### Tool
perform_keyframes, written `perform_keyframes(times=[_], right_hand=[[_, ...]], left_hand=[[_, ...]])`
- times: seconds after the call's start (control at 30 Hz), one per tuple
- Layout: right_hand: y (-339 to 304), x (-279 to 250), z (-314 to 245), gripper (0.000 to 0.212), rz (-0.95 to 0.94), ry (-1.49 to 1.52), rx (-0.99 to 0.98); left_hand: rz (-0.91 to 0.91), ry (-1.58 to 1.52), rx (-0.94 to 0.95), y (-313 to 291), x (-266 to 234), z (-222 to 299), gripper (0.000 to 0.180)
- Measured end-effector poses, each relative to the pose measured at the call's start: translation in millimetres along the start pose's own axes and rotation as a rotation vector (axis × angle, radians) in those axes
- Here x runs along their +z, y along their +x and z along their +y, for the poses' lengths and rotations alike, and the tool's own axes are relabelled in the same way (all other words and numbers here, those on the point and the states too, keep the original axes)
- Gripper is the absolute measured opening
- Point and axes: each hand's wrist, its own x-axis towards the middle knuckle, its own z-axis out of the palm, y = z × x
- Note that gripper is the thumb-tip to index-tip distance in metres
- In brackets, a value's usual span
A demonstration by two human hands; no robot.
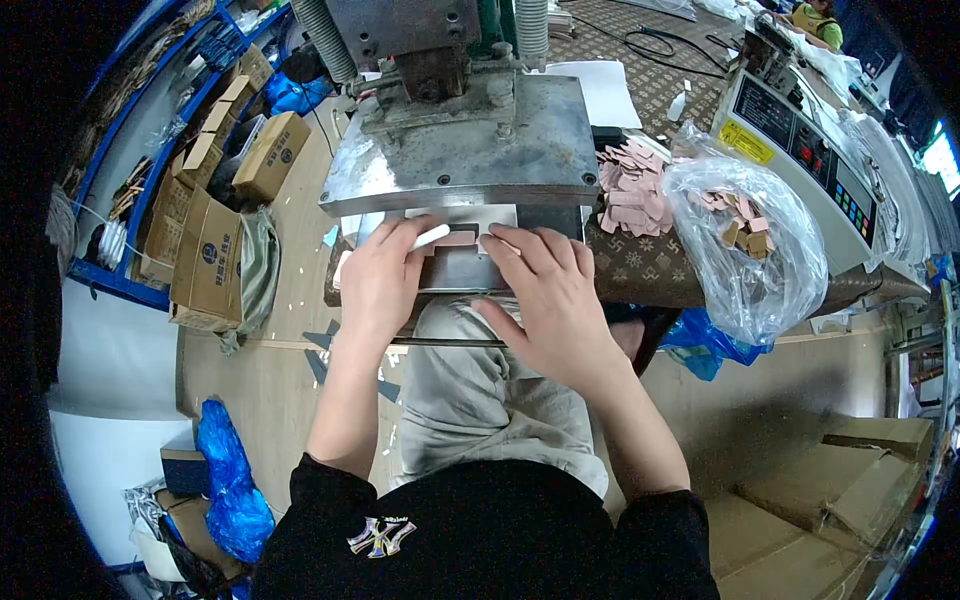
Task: Operating a manual press machine to stamp or cut small pink rectangular components.
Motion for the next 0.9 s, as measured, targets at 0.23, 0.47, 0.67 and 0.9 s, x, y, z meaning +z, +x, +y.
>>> perform_keyframes(times=[0.23,0.47,0.67,0.9], right_hand=[[3,11,3,0.059,-0.054,-0.06,-0.066],[6,13,3,0.062,-0.071,-0.083,-0.061],[10,13,4,0.061,-0.07,-0.081,-0.054],[15,15,7,0.062,-0.079,-0.097,-0.065]], left_hand=[[-0.024,-0.115,0.115,-17,-6,3,0.036],[-0.079,-0.029,0.077,-15,-4,5,0.042],[-0.066,-0.044,0.087,-13,0,2,0.042],[-0.102,0.004,0.07,-15,-3,9,0.042]])
